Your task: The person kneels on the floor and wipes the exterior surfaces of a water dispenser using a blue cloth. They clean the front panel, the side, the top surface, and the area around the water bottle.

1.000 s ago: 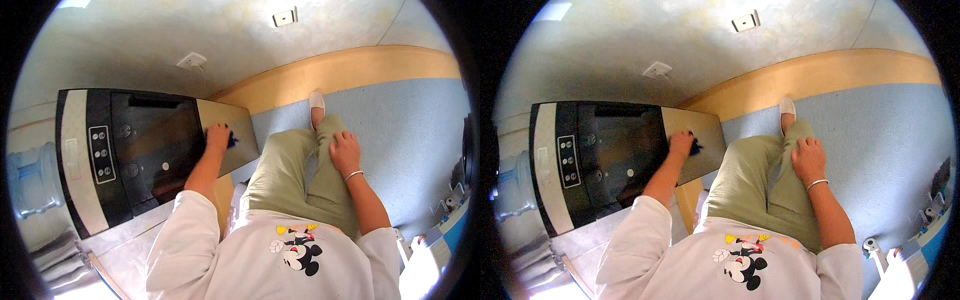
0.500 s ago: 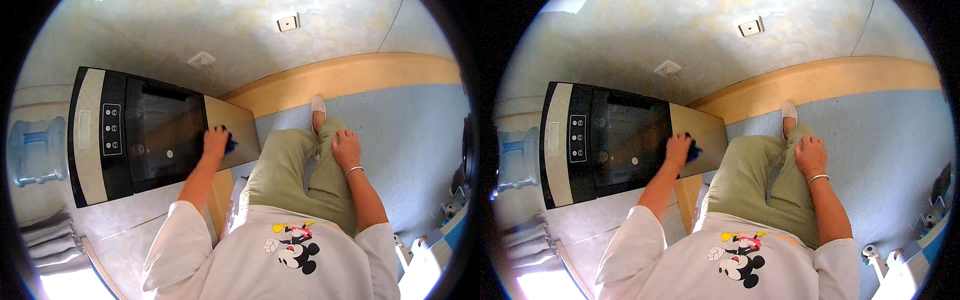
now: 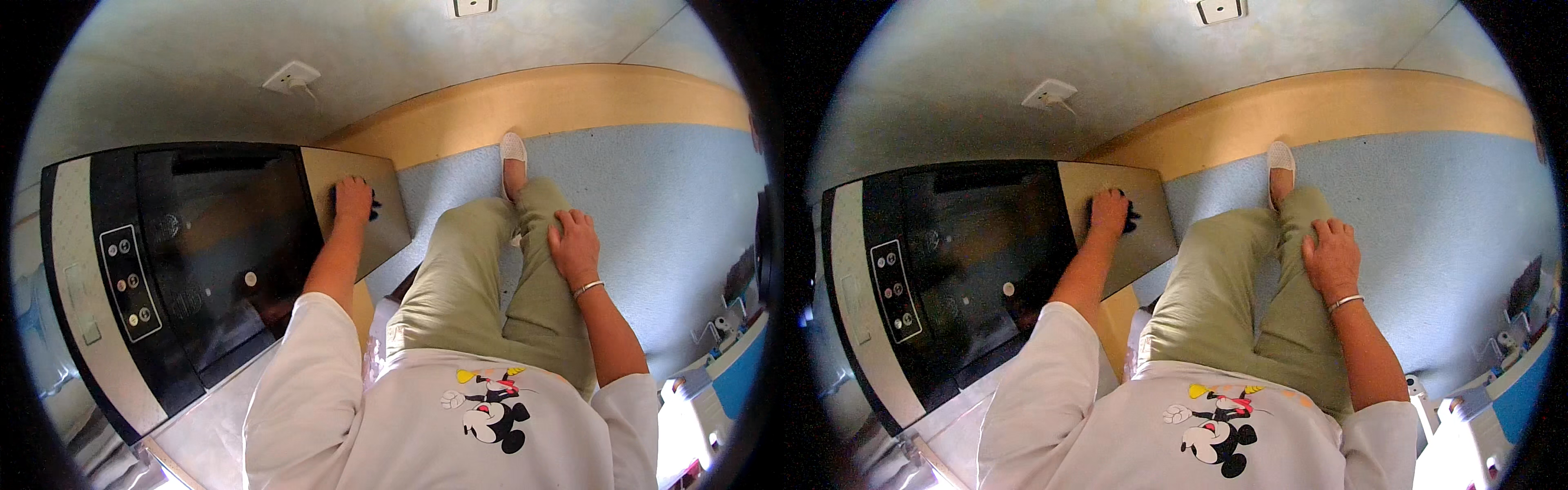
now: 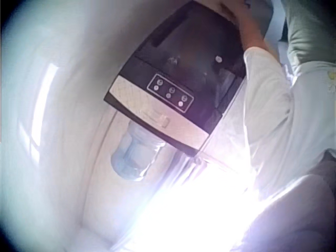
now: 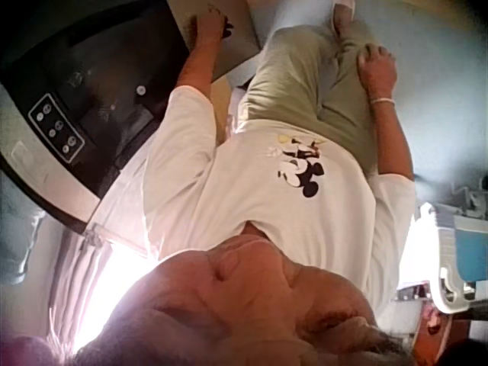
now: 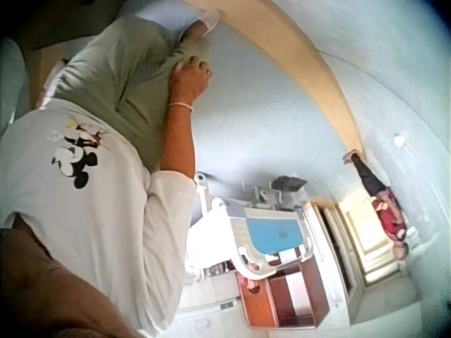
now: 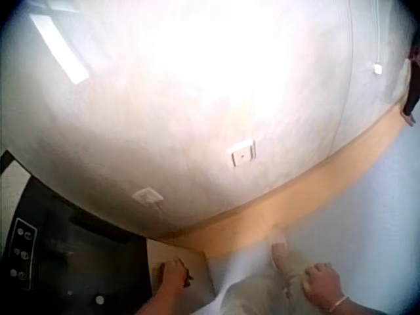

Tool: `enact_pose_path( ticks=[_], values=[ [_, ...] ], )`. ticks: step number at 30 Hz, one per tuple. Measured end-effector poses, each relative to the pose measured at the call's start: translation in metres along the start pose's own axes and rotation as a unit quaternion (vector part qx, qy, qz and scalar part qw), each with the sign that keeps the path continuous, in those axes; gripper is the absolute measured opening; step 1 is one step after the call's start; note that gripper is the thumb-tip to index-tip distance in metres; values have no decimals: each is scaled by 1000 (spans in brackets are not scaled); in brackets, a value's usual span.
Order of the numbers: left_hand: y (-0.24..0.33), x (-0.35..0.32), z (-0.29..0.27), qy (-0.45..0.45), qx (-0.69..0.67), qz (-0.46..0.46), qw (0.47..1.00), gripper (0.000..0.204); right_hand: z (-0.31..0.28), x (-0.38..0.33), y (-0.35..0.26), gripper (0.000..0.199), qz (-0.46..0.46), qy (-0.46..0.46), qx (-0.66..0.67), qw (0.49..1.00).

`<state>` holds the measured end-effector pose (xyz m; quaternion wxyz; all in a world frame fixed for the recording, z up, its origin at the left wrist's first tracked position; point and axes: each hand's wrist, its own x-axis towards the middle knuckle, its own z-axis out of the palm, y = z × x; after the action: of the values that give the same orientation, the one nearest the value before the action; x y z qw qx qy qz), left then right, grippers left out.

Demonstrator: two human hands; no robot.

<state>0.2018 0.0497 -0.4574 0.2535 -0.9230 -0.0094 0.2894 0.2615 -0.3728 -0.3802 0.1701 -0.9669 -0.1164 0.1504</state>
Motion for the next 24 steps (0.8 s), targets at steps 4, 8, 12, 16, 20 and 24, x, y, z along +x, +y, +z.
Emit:
enact_pose_path(
  ticks=[4, 8, 12, 16, 20, 24],
  values=[
    [70, -43, 59, -79, -55, 69, 993, 22, 4, 6, 3, 28, -29, 18, 0, 999],
    [111, -77, 82, -226, -63, 130, 963, 22, 6, 9, -3, 29, -26, 7, 7, 1000],
    [98, -56, 99, -152, -164, 92, 970, 17, 8, 9, -3, 29, -36, -1, 7, 999],
    [44, -15, 36, 19, -136, 47, 989, 16, 3, 5, -8, 29, -17, -25, 7, 1000],
    [2, 24, 12, 77, -74, -24, 994, 17, 8, 6, -7, 29, -40, -4, -9, 999],
    [23, 18, 36, 16, -73, 18, 997, 21, 10, 7, -15, 29, -44, -2, -8, 999]
  ],
)
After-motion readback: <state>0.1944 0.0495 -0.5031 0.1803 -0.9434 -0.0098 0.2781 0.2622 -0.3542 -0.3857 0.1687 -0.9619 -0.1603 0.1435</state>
